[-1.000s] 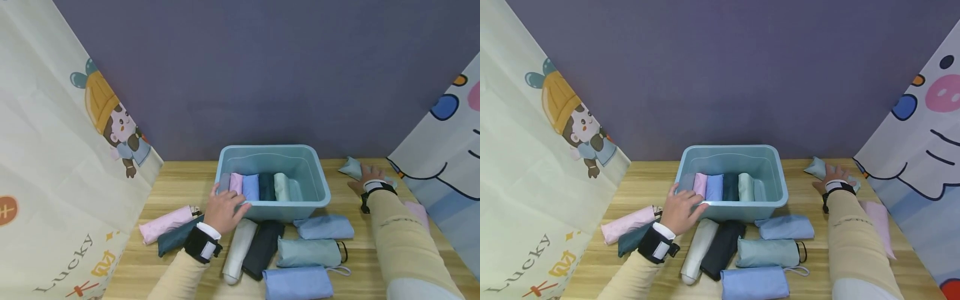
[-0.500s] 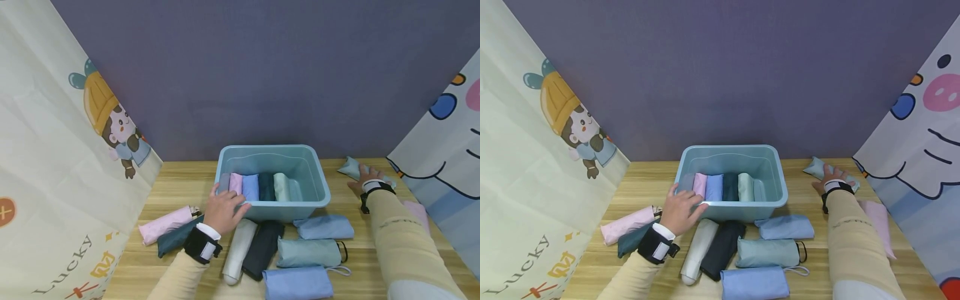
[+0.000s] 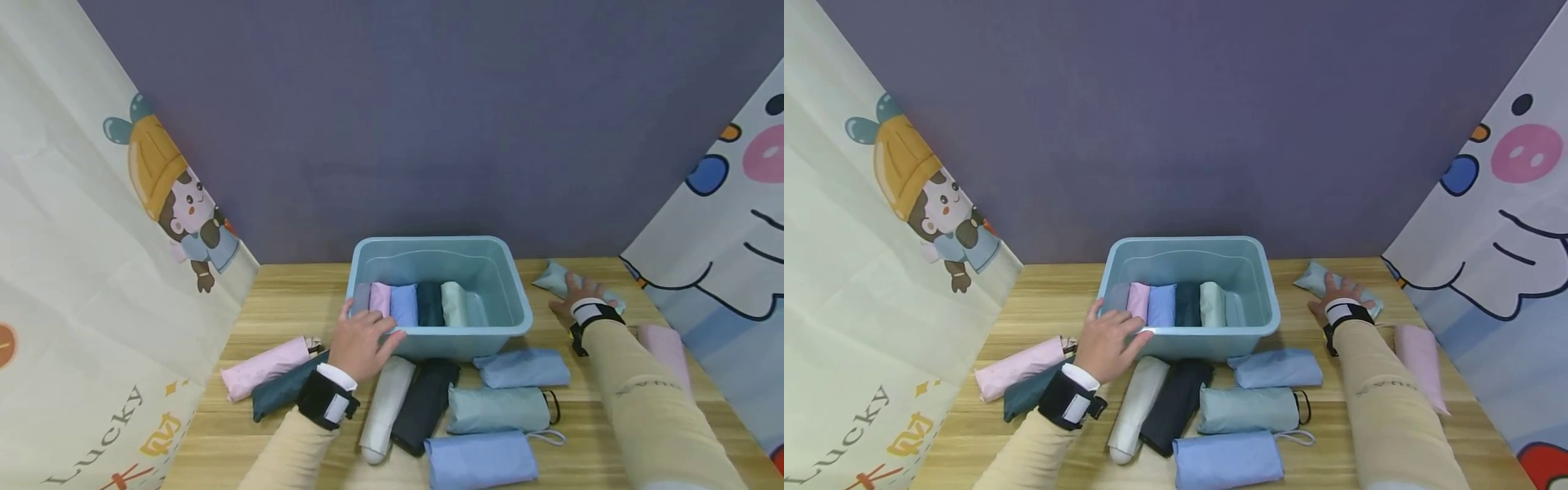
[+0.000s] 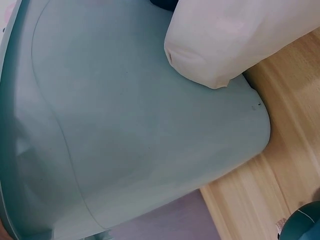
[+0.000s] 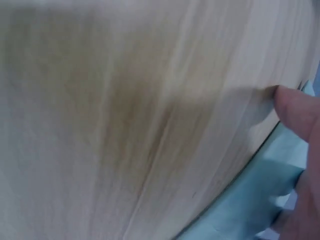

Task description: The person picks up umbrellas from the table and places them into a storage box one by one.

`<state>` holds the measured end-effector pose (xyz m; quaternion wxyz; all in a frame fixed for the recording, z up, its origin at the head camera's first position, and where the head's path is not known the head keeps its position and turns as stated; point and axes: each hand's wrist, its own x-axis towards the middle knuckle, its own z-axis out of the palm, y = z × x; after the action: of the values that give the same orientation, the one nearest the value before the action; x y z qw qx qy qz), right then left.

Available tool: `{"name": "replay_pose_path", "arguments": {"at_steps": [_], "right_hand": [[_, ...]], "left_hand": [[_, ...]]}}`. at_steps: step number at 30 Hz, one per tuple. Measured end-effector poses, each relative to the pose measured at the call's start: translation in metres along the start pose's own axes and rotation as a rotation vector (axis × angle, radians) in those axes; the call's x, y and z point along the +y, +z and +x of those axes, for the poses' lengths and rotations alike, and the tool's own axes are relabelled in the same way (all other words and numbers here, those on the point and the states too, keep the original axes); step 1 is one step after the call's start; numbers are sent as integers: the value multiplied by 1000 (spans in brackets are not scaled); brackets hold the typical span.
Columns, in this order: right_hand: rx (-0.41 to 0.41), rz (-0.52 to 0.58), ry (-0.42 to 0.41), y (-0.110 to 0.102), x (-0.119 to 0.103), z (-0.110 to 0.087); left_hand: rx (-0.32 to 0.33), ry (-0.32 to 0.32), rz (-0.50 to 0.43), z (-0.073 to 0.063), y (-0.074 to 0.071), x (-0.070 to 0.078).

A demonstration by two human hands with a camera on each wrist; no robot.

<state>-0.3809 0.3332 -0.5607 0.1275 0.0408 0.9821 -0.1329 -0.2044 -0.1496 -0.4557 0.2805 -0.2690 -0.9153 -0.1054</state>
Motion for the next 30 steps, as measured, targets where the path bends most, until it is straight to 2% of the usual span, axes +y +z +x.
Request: {"name": "replay_pose_path", "arguments": {"at_steps": [4, 9, 14, 23, 30], "right_hand": [[0, -21, -18, 5, -12, -11], [6, -74, -45, 5, -32, -34], [-13, -69, -68, 5, -48, -55], [-13, -124, -175, 7, -55, -82], [-27, -145, -202, 9, -57, -93]], "left_hand": [[-7, -4, -1, 0, -1, 1], [-10, -10, -8, 0, -3, 2], [-19, -13, -5, 0, -3, 2], [-3, -6, -9, -1, -2, 1], [-20, -14, -6, -1, -1, 0]]}}
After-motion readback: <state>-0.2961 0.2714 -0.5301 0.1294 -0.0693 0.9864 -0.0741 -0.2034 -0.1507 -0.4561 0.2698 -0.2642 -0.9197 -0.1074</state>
